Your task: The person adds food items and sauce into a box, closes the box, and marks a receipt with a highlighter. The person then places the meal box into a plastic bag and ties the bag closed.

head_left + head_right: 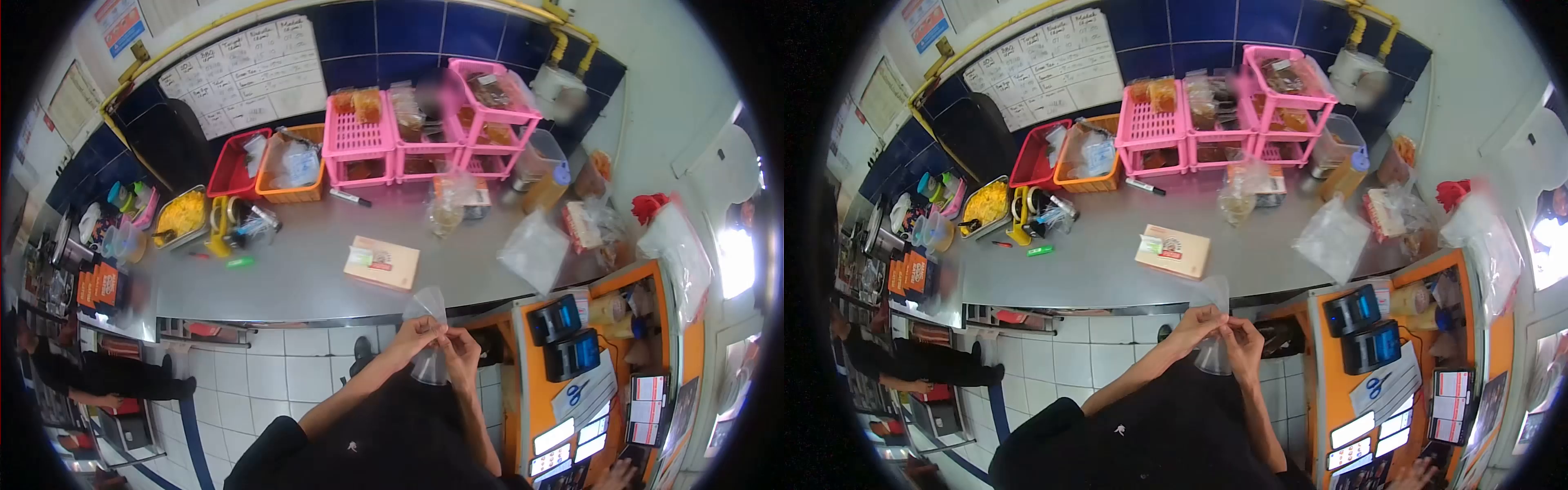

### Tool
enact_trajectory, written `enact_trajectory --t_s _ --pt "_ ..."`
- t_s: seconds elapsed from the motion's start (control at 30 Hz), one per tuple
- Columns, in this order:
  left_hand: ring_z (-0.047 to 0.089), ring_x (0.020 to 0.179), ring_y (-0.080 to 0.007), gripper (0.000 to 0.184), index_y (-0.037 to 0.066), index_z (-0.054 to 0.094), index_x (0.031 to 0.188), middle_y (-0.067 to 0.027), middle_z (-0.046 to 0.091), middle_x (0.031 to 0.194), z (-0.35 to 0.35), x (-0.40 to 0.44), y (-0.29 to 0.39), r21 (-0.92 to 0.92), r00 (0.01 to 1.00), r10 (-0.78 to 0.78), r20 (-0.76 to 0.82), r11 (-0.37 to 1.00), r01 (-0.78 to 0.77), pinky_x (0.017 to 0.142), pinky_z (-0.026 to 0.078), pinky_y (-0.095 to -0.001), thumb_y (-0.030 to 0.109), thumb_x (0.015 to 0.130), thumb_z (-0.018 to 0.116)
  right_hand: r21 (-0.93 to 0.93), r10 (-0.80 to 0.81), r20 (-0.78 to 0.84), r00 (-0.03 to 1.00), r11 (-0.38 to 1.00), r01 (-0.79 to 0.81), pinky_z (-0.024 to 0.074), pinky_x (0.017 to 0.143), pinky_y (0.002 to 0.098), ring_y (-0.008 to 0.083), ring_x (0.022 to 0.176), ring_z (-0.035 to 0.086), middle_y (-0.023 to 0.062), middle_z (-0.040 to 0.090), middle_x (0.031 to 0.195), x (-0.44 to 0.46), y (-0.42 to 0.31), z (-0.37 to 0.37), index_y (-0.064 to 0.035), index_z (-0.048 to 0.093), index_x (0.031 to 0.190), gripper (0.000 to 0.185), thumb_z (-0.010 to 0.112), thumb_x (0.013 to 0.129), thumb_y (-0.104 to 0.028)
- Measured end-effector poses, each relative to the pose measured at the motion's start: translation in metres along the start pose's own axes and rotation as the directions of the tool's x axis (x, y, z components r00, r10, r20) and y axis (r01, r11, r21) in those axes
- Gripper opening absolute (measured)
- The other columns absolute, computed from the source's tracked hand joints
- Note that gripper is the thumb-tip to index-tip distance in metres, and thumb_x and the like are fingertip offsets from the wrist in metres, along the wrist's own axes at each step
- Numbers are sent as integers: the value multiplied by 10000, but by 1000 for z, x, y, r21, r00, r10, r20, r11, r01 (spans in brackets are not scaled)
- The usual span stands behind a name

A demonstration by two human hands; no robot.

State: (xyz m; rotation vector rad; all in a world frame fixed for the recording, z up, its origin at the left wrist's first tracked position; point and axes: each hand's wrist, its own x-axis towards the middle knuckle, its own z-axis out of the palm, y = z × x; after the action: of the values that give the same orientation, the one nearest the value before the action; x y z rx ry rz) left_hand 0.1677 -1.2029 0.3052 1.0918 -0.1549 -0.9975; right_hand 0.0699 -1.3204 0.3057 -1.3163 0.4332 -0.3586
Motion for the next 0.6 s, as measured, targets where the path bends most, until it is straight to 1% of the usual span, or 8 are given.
enact_trajectory --t_s 0.07,0.2,0.27,0.37,0.4,0.47,0.57,0.6 --pt "607 791 -72 218 81 643 887 8 638 852 -23 -12 6 78 994 5 -111 997 4 719 518 -262 272 961 720 -96 57 4 998 994 -56 538 804 271 137 865 666 78 701 938 3 10 28 56 666 1056 162 686 963 -75" --pt "605 765 -79 235 76 625 861 3 627 847 -78 -28 16 230 995 -13 -97 973 35 690 517 -261 267 958 723 -58 79 -110 991 995 -86 547 729 268 131 789 670 81 709 884 0 17 92 68 683 981 105 660 961 -33" --pt "625 775 -92 207 65 607 880 -1 627 867 -93 -35 28 459 997 14 -79 888 24 711 530 -263 220 950 724 -357 -119 -225 967 933 32 542 709 268 122 782 671 82 716 861 -3 16 114 70 693 954 96 638 958 -9" --pt "584 709 -72 196 61 633 879 -3 652 826 -108 -41 32 284 979 172 -105 949 -136 615 467 -253 223 943 724 -282 -73 -295 953 959 -14 535 715 265 114 779 665 76 718 835 -1 5 143 63 702 949 95 647 952 -14" --pt "584 709 -72 196 61 633 879 -3 652 826 -114 -42 38 288 983 156 -95 950 -123 615 467 -253 223 943 724 -228 -36 -300 953 973 -35 519 720 251 97 777 648 63 711 833 2 8 144 64 700 962 112 655 957 -38" --pt "607 745 -95 209 53 607 845 -25 679 892 -123 -45 46 223 975 143 -172 969 -103 659 485 -273 194 920 742 -231 -29 -322 946 972 -48 510 721 246 90 779 635 55 709 842 5 17 146 63 702 960 118 661 957 -48" --pt "619 771 -105 264 53 532 800 -23 685 933 -137 -43 36 225 979 135 -152 969 -99 702 499 -286 162 909 746 -257 -71 -362 929 966 -27 482 703 239 73 766 593 27 688 841 9 25 149 48 696 953 122 647 972 -62" --pt "628 877 -95 223 74 549 781 -28 663 964 -132 -50 48 317 964 149 -219 945 -74 750 510 -266 98 916 725 -261 -67 -425 903 964 -51 471 684 239 71 750 577 21 672 823 11 33 145 40 684 946 119 632 979 -62"
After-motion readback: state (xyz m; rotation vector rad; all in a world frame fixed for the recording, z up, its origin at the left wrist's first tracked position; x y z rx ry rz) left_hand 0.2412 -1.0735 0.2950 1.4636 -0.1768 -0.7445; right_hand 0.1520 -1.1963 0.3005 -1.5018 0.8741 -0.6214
